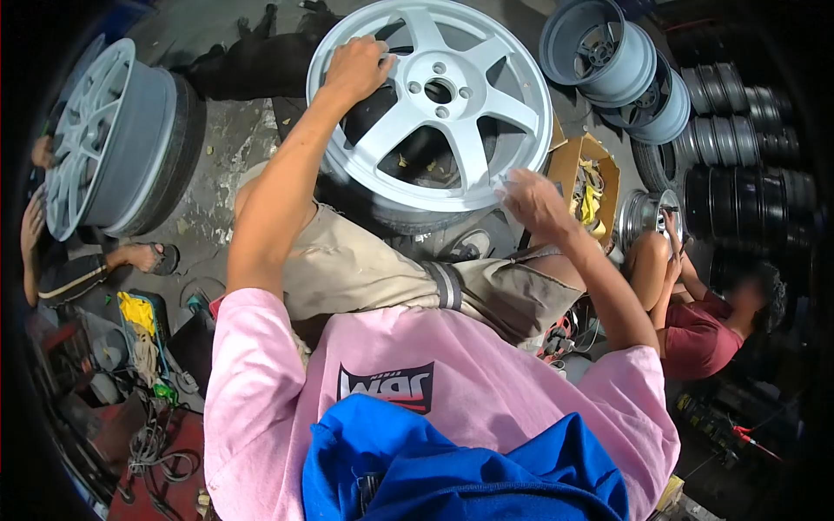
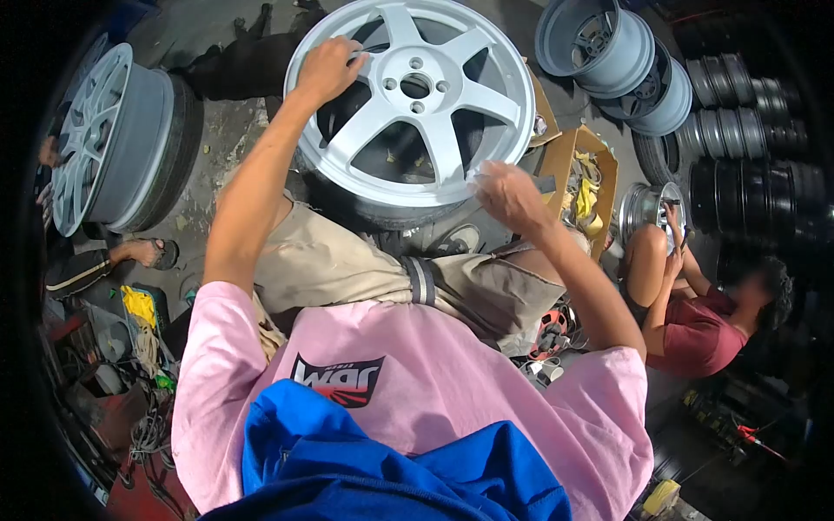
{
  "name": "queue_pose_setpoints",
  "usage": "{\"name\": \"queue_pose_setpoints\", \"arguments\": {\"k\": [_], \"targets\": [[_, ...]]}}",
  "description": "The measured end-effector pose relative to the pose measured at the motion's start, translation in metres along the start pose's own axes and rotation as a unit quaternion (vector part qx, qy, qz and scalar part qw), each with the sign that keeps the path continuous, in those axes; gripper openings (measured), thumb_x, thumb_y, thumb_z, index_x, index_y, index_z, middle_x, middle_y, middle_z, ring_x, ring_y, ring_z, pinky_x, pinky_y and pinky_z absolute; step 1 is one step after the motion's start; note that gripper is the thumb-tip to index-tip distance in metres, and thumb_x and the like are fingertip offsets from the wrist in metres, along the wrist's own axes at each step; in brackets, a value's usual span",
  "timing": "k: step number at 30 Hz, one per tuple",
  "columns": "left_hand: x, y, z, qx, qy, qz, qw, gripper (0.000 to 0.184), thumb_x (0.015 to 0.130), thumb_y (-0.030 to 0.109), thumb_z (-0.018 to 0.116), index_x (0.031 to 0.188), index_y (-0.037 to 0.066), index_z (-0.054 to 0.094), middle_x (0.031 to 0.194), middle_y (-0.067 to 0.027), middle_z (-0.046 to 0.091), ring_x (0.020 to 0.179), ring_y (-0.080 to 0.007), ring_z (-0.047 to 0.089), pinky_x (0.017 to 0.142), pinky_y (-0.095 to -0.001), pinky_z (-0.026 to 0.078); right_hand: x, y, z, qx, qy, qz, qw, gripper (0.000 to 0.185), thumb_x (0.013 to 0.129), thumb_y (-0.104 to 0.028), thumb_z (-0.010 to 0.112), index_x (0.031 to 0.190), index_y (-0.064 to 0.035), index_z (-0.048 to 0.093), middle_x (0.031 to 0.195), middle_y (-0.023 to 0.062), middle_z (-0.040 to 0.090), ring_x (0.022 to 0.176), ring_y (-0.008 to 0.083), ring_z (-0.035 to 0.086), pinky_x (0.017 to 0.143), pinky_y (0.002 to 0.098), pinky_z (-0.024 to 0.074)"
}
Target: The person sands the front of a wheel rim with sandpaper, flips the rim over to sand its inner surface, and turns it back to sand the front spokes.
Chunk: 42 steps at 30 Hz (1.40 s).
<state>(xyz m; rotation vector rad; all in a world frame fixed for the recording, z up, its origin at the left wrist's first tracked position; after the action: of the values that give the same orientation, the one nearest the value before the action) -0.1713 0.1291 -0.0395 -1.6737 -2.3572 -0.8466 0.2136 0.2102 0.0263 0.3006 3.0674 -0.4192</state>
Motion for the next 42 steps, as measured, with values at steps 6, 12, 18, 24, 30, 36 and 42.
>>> {"name": "queue_pose_setpoints", "arguments": {"k": [6,12,18,24,30,36,42], "targets": [[-0.012,0.025,0.009,-0.023,-0.020,0.050,0.998,0.029,0.094,0.032,0.065,0.112,0.011,0.072,0.121,-0.0119,0.063,0.117,-0.0315,0.057,0.099,-0.0497,0.044,0.012,0.045,0.011,-0.228,0.009,-0.003,0.974,0.023,0.095,-0.024,0.056,0.095,-0.0078,0.072,0.108,0.0167,0.067,0.106,0.0313,0.063,0.090,0.0443,0.0499],[-0.022,0.032,0.014,0.034,0.010,0.094,0.995,0.030,0.095,0.034,0.064,0.112,0.011,0.072,0.126,-0.0109,0.060,0.122,-0.0316,0.054,0.105,-0.0511,0.039,0.008,0.061,0.011,-0.116,0.003,-0.061,0.991,0.021,0.091,-0.021,0.058,0.092,-0.0054,0.071,0.106,0.0177,0.067,0.109,0.0354,0.061,0.096,0.0436,0.0490],[-0.004,-0.001,-0.002,-0.033,-0.023,0.012,0.999,0.038,0.096,0.039,0.061,0.123,0.013,0.066,0.126,-0.0155,0.063,0.119,-0.0379,0.057,0.102,-0.0467,0.045,0.011,0.040,0.022,-0.025,0.032,-0.126,0.991,0.020,0.089,-0.020,0.063,0.094,-0.0024,0.072,0.102,0.0162,0.064,0.098,0.0338,0.059,0.089,0.0459,0.0480],[0.003,-0.040,-0.031,-0.024,0.029,-0.086,0.996,0.040,0.089,0.034,0.067,0.121,0.010,0.065,0.123,-0.0218,0.063,0.120,-0.0402,0.057,0.102,-0.0470,0.045,0.016,0.082,0.016,-0.073,0.024,-0.028,0.997,0.022,0.091,-0.021,0.064,0.096,-0.0020,0.073,0.103,0.0153,0.065,0.099,0.0355,0.060,0.091,0.0493,0.0467],[0.001,-0.058,-0.043,-0.044,0.039,-0.167,0.984,0.035,0.088,0.027,0.068,0.117,0.008,0.065,0.122,-0.0233,0.061,0.120,-0.0420,0.054,0.102,-0.0473,0.045,0.024,0.061,0.019,-0.095,0.008,-0.082,0.992,0.023,0.091,-0.025,0.065,0.097,-0.0046,0.075,0.110,0.0168,0.068,0.105,0.0378,0.062,0.092,0.0474,0.0473],[-0.003,-0.078,-0.031,-0.035,-0.026,-0.261,0.964,0.052,0.088,0.033,0.067,0.131,0.005,0.055,0.130,-0.0280,0.059,0.129,-0.0430,0.052,0.106,-0.0467,0.044,0.028,0.059,0.031,-0.043,0.037,-0.131,0.990,0.021,0.091,-0.021,0.064,0.092,-0.0018,0.073,0.098,0.0181,0.066,0.094,0.0378,0.062,0.083,0.0466,0.0483],[0.004,-0.128,0.014,0.020,-0.087,-0.239,0.967,0.069,0.088,0.050,0.068,0.143,0.013,0.052,0.137,-0.0218,0.060,0.128,-0.0376,0.057,0.107,-0.0465,0.045,0.024,0.061,0.025,0.023,0.009,-0.079,0.997,0.017,0.089,-0.016,0.064,0.091,-0.0006,0.072,0.092,0.0166,0.061,0.090,0.0392,0.059,0.081,0.0490,0.0468]]}}
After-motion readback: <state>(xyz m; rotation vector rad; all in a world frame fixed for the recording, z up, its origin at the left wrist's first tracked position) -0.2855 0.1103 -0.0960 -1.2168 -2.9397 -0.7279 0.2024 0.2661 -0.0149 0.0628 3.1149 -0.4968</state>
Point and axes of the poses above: each hand's wrist, its own x-axis towards the middle knuckle, its own z-axis out of the palm, y = z × x, the point moved 1 cm from there along x, towards the middle knuckle
